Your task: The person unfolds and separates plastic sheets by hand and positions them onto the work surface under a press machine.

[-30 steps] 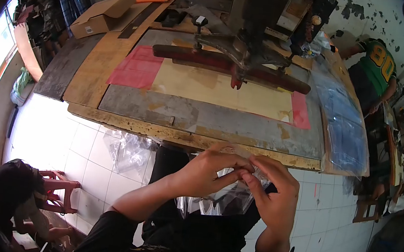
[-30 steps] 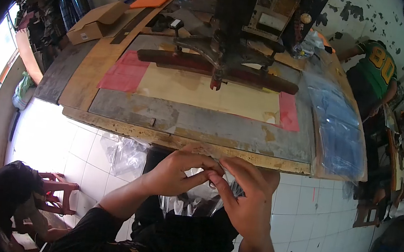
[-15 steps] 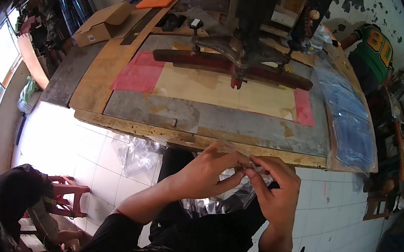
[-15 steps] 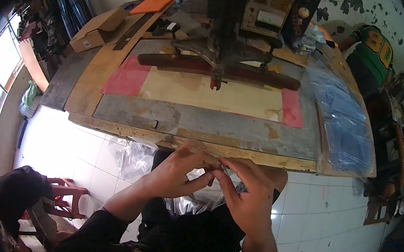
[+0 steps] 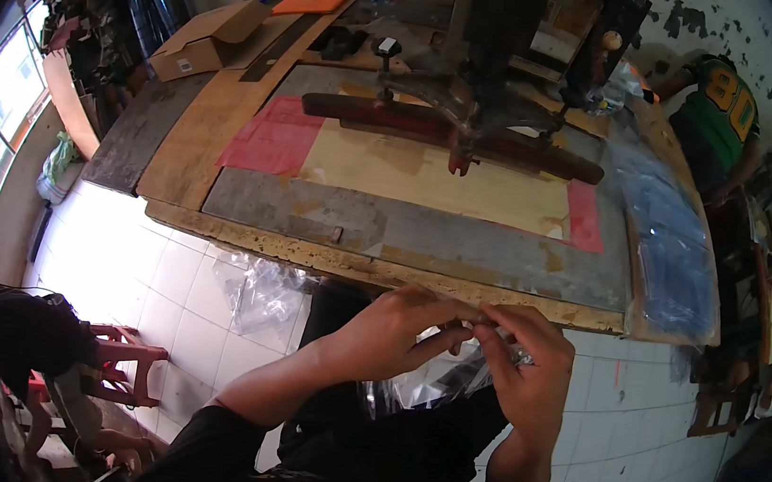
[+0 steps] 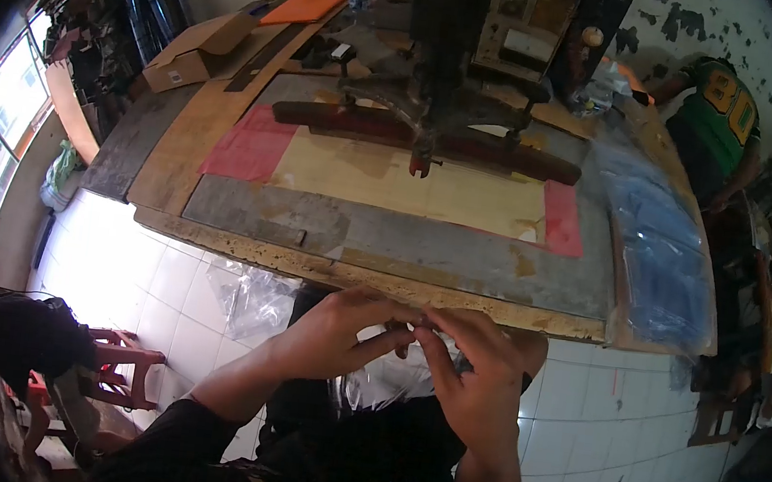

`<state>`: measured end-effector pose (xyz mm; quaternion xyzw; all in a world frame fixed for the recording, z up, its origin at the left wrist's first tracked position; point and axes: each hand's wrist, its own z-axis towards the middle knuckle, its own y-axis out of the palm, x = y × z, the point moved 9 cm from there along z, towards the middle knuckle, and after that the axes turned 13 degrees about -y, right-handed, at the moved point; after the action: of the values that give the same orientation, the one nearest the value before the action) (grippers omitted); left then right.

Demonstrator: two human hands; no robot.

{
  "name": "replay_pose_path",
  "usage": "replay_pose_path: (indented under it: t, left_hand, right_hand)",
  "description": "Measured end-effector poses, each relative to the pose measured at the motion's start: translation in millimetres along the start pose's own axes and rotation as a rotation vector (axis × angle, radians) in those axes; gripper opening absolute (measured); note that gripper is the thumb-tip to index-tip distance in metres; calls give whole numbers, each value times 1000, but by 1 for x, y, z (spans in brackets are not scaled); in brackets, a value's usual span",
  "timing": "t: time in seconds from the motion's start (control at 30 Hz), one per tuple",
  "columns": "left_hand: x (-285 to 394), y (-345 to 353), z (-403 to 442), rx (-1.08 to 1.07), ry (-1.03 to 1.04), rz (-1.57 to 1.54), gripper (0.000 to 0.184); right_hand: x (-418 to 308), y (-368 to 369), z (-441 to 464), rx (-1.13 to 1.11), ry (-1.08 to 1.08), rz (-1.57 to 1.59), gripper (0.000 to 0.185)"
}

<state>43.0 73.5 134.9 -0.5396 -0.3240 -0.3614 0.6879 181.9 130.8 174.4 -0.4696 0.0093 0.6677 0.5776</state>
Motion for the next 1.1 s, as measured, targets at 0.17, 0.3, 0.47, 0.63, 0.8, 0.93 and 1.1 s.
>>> replay_pose_path:
  t: [0.17,0.3,0.47,0.63,0.8,0.93,1.1]
  left_hand:
    - [-9,-18,-5,128,-66,-64,41]
    - [-9,-30,-14,154,-205,-193,46]
    - [-23,-37,-27,-11,-282,-246,58]
    - [-47,-63,-48,-1,-408,-131,49]
    - [-57,-90,-51,226,-426,35,36]
    - [-66,-108,-55,322,-523,190,30]
    - [-36,-127,-50,426,-277,329,23]
  right_hand:
    - [1,-9,7,15,21,-3,23]
    - [-1,-15,13,50,40,46,19]
    - [-10,-30,23,62,11,39,15]
    - [-9,-48,29,87,16,69,11]
    - [-7,-64,35,171,24,92,11]
    - [2,-81,39,213,62,68,11]
    - [11,-85,39,199,66,93,13]
